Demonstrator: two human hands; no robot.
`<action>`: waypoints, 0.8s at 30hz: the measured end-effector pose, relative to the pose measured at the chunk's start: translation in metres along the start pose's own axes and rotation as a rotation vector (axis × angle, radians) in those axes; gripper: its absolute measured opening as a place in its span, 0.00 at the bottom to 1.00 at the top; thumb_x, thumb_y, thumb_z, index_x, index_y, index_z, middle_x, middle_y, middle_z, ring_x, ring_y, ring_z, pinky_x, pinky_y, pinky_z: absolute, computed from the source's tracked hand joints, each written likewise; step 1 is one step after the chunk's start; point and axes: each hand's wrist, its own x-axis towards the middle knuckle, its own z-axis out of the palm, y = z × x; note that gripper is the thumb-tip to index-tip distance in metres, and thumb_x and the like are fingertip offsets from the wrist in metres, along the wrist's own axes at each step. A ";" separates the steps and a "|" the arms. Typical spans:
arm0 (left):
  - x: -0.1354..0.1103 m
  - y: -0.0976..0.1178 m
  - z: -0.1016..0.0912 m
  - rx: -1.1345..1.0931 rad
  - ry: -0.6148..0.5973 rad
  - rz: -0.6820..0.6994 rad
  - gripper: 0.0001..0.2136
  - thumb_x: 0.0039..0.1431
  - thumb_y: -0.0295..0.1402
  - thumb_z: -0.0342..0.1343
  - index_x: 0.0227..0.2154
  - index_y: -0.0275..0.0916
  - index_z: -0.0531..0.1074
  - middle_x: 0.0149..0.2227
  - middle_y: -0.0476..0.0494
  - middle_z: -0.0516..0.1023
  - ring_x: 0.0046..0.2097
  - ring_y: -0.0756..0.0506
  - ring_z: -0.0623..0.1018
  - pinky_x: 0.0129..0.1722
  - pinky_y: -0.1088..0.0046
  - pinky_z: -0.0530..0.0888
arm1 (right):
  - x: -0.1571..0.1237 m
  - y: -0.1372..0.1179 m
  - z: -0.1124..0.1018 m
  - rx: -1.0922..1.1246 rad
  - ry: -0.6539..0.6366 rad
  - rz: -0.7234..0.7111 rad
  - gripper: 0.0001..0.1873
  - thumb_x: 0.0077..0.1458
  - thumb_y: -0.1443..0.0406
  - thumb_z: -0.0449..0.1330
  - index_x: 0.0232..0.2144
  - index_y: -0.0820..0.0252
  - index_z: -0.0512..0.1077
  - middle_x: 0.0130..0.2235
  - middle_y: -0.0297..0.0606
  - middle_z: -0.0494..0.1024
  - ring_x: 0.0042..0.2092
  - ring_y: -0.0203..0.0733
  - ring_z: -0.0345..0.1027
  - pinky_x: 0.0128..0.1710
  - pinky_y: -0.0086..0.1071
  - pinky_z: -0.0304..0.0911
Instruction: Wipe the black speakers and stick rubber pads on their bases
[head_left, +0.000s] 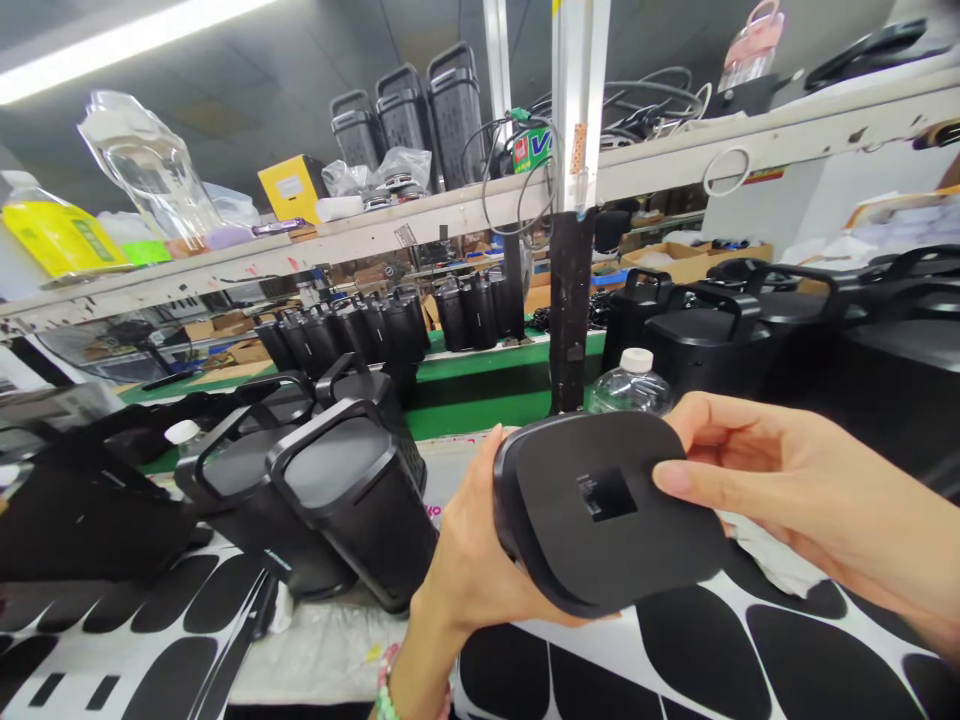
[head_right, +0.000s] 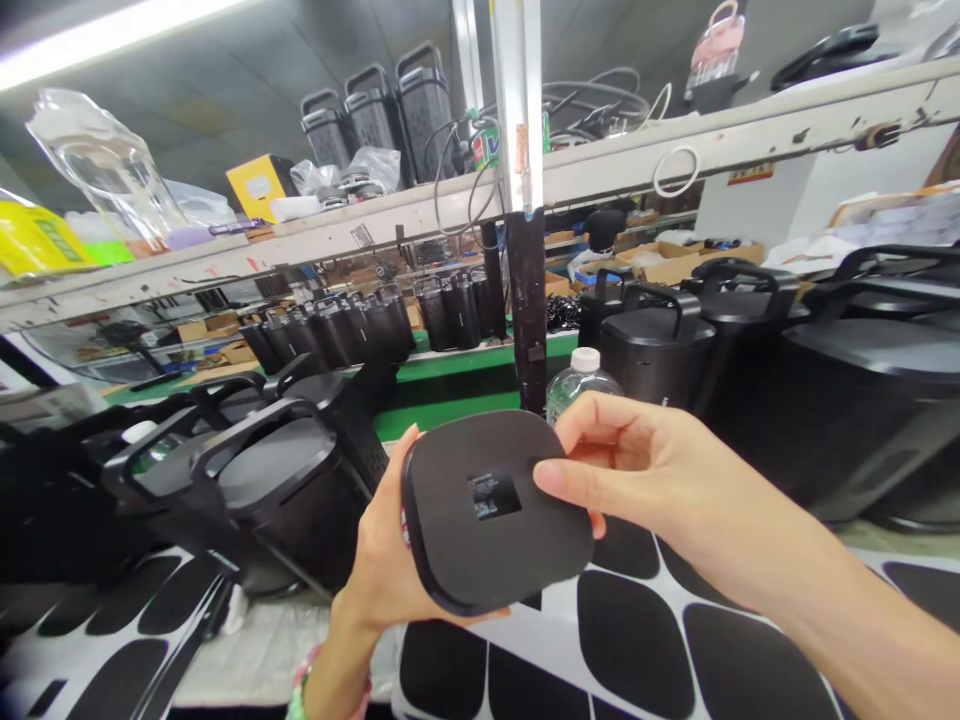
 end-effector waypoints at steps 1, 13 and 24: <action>0.001 0.000 0.000 -0.018 0.005 0.011 0.71 0.20 0.52 0.76 0.68 0.43 0.39 0.59 0.32 0.71 0.53 0.31 0.79 0.50 0.56 0.81 | 0.001 0.001 0.000 -0.007 -0.009 -0.004 0.17 0.39 0.55 0.74 0.24 0.57 0.72 0.23 0.30 0.72 0.25 0.33 0.64 0.26 0.25 0.59; -0.002 -0.004 0.002 0.009 0.026 0.070 0.70 0.24 0.56 0.73 0.68 0.39 0.39 0.58 0.26 0.72 0.54 0.29 0.77 0.50 0.54 0.81 | 0.005 0.007 -0.003 -0.090 -0.023 -0.022 0.17 0.41 0.54 0.73 0.26 0.55 0.73 0.25 0.33 0.75 0.27 0.37 0.67 0.27 0.27 0.61; -0.001 -0.004 0.000 -0.024 0.003 0.022 0.71 0.20 0.55 0.74 0.68 0.41 0.40 0.58 0.29 0.72 0.54 0.30 0.78 0.50 0.55 0.81 | 0.002 0.003 -0.001 -0.089 -0.015 0.014 0.18 0.40 0.53 0.73 0.27 0.57 0.72 0.26 0.32 0.74 0.28 0.36 0.66 0.28 0.26 0.61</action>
